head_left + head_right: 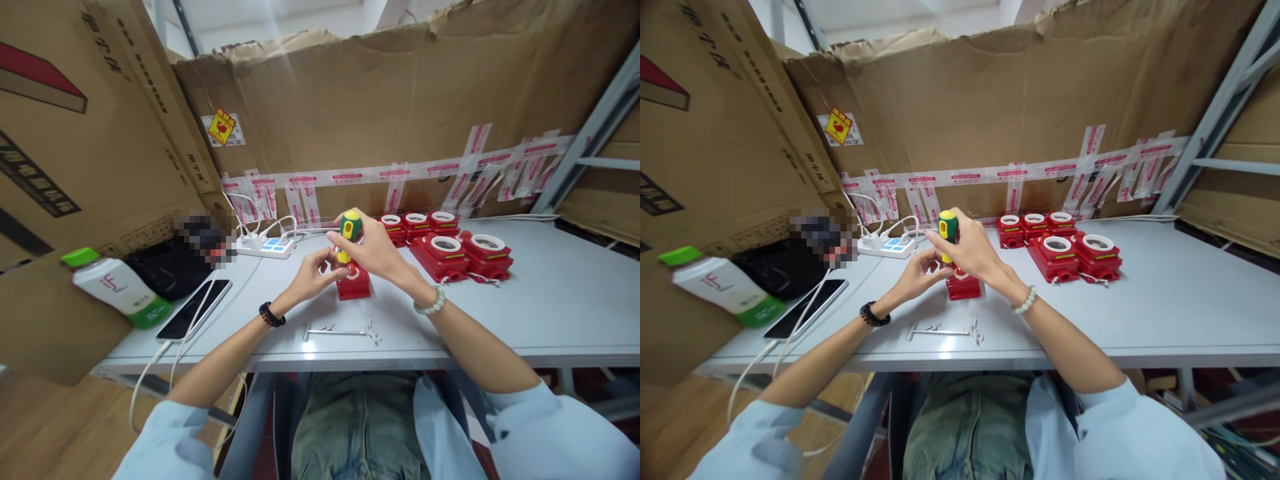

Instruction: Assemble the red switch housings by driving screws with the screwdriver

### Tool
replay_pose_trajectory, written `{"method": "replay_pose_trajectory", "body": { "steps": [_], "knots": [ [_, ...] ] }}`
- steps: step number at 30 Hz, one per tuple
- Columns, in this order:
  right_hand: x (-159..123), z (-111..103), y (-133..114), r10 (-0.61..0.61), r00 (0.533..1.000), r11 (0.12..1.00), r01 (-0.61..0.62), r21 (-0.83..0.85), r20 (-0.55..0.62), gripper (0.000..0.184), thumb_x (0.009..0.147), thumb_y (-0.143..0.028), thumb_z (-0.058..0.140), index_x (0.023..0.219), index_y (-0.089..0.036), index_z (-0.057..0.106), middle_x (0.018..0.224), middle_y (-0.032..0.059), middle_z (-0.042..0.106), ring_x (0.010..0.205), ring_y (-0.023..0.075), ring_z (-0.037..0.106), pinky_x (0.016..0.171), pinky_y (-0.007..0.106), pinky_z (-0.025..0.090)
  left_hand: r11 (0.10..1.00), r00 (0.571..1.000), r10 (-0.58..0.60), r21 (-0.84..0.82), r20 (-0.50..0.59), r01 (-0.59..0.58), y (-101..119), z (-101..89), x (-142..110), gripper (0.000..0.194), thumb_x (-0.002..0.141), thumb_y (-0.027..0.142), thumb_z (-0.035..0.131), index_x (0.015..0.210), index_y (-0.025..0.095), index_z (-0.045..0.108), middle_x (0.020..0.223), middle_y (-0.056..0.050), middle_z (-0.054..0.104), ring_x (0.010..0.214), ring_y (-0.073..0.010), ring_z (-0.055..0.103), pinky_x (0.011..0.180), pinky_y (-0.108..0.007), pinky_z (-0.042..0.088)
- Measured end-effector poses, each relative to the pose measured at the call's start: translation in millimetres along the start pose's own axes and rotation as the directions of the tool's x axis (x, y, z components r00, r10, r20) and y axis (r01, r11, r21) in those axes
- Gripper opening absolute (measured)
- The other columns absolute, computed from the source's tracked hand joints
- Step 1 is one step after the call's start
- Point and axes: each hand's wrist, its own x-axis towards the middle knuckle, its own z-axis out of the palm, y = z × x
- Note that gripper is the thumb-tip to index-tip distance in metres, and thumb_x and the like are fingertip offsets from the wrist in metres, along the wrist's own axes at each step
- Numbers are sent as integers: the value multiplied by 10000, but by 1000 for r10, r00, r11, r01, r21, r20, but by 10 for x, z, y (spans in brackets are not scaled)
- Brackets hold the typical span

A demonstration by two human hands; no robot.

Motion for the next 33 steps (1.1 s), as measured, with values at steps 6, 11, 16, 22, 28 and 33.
{"method": "replay_pose_trajectory", "body": {
  "steps": [6, 11, 16, 22, 28, 33],
  "knots": [
    [7, -7, 4, -4, 1000, 1000, 4, 31, -11, 319, 818, -480, 648, 823, -172, 564, 691, -12, 571, 617, 120, 499, 589, 278, 386, 976, 973, 27, 204, 228, -75, -9, -155, -66, 217, 841, 376, 656, 915, 176, 690, 849, -38, 689, 717, -140, 561, 643, -266, 403],
    [8, -4, 12, -14, 999, 999, 16, 50, -37, 356, 802, -519, 663, 830, -177, 571, 696, -18, 573, 615, 111, 494, 582, 268, 387, 975, 961, 21, 205, 275, -80, -37, -165, -63, 231, 886, 382, 606, 877, 164, 679, 834, -41, 701, 727, -142, 591, 640, -262, 399],
    [34, -94, -61, -47, 984, 989, 70, 129, -173, 347, 764, -503, 715, 790, -183, 585, 669, -26, 566, 595, 103, 500, 560, 255, 408, 976, 984, 39, 204, 171, -74, 40, -202, -60, 198, 900, 349, 578, 916, 161, 640, 873, -38, 700, 762, -139, 594, 643, -250, 409],
    [64, -254, -99, -5, 906, 969, 109, 223, -424, 307, 803, -485, 671, 726, -210, 557, 619, -23, 539, 552, 110, 509, 545, 276, 455, 988, 948, -11, 148, 319, -38, 299, -179, -247, 114, 852, 261, 637, 850, 162, 693, 795, -14, 721, 674, -109, 588, 658, -233, 443],
    [8, -243, -3, 23, 924, 985, 45, 169, -382, 303, 780, -468, 694, 721, -201, 565, 633, -18, 570, 564, 109, 519, 540, 269, 459, 973, 840, -9, 200, 542, -119, 356, -13, -434, 145, 882, 268, 625, 916, 171, 727, 885, -46, 742, 816, -150, 651, 760, -244, 478],
    [-9, -231, -9, -25, 929, 988, 78, 130, -370, 278, 793, -420, 686, 698, -196, 551, 633, -21, 576, 575, 108, 530, 552, 269, 453, 966, 807, 27, 193, 590, -174, 358, -30, -448, 186, 913, 289, 585, 926, 182, 735, 874, -47, 737, 829, -156, 643, 793, -263, 480]
  ]
}}
